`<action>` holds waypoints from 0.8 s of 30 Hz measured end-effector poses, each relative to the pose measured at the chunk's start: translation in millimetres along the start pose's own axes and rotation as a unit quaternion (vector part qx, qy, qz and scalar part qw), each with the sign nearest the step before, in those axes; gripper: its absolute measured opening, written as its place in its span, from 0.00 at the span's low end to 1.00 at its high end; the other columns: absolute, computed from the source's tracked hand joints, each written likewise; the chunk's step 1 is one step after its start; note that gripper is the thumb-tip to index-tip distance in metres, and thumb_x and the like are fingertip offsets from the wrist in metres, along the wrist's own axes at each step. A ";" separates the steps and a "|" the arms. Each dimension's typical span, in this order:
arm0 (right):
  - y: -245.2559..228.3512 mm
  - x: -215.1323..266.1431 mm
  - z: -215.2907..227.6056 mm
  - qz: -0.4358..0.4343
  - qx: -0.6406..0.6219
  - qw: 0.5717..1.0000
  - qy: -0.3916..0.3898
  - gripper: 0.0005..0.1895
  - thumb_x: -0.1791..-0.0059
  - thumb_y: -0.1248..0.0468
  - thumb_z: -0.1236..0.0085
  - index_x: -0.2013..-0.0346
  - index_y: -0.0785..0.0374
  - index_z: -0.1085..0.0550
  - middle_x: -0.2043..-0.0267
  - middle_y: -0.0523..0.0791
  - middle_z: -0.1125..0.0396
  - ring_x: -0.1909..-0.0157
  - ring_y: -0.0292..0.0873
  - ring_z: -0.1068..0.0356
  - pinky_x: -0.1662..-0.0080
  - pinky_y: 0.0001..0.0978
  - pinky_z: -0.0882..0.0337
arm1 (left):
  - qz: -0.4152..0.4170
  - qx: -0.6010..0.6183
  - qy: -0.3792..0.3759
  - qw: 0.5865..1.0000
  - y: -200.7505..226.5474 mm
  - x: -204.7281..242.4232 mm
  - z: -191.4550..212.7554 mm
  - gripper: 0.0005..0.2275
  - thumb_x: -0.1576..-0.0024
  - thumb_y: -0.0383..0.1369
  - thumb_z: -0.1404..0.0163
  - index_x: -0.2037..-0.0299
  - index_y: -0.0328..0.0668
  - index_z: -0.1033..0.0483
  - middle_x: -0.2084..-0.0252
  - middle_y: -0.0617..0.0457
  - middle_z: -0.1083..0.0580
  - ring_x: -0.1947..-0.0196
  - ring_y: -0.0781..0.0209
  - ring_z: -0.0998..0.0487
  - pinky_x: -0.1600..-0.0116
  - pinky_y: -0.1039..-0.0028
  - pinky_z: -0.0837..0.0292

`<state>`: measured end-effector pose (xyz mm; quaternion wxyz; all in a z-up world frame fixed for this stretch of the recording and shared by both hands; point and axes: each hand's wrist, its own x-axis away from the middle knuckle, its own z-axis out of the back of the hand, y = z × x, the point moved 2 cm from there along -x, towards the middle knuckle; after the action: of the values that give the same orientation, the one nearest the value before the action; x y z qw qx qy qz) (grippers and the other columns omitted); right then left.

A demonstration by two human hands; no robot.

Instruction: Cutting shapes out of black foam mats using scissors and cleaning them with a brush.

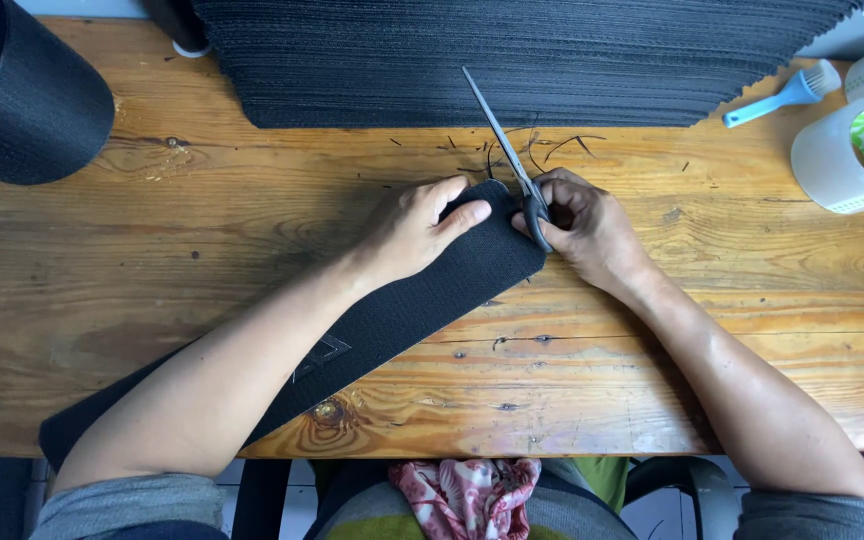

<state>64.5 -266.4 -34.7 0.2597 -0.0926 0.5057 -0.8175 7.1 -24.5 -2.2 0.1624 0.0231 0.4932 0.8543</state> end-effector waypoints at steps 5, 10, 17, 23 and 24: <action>-4.3 -0.5 -0.5 -0.002 0.007 1.000 0.000 0.13 0.52 0.59 0.29 0.70 0.64 0.23 0.57 0.48 0.29 0.49 0.49 0.29 0.46 0.42 0.31 | 0.007 -0.022 0.002 1.000 2.5 -1.5 1.8 0.26 0.31 0.44 0.56 0.41 0.17 0.31 0.46 0.22 0.27 0.44 0.35 0.23 0.44 0.53 0.23; -5.9 2.0 -0.9 -0.004 0.013 1.000 0.006 0.13 0.52 0.59 0.29 0.70 0.65 0.23 0.57 0.49 0.28 0.48 0.49 0.28 0.46 0.44 0.31 | -0.002 -0.033 0.000 0.999 1.7 -1.3 0.3 0.25 0.32 0.43 0.54 0.42 0.18 0.30 0.48 0.24 0.25 0.45 0.36 0.22 0.45 0.53 0.22; -4.8 0.4 0.2 -0.018 0.019 1.000 -0.001 0.13 0.52 0.58 0.30 0.70 0.64 0.23 0.56 0.48 0.28 0.48 0.50 0.28 0.44 0.45 0.32 | 0.017 -0.008 0.006 1.000 0.0 -1.2 0.0 0.26 0.33 0.44 0.53 0.42 0.18 0.30 0.46 0.23 0.26 0.43 0.35 0.23 0.43 0.53 0.24; 1.9 1.8 -0.1 -0.027 0.016 1.000 0.000 0.15 0.53 0.56 0.29 0.71 0.63 0.23 0.55 0.48 0.28 0.47 0.49 0.28 0.44 0.44 0.32 | 0.023 0.010 0.010 1.000 2.6 -1.2 -0.2 0.26 0.34 0.43 0.51 0.43 0.17 0.30 0.46 0.22 0.27 0.43 0.34 0.24 0.42 0.52 0.24; 1.7 1.9 -0.1 -0.031 0.020 0.999 -0.001 0.15 0.53 0.56 0.29 0.71 0.63 0.23 0.55 0.48 0.28 0.47 0.49 0.28 0.45 0.44 0.32 | 0.022 0.014 0.014 1.000 2.7 -1.1 -0.4 0.25 0.34 0.43 0.51 0.43 0.17 0.29 0.47 0.22 0.27 0.43 0.34 0.24 0.42 0.52 0.24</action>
<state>63.4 -267.9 -36.5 0.2369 -0.1040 0.4861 -0.8347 7.4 -26.4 0.0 0.1368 0.0243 0.5064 0.8510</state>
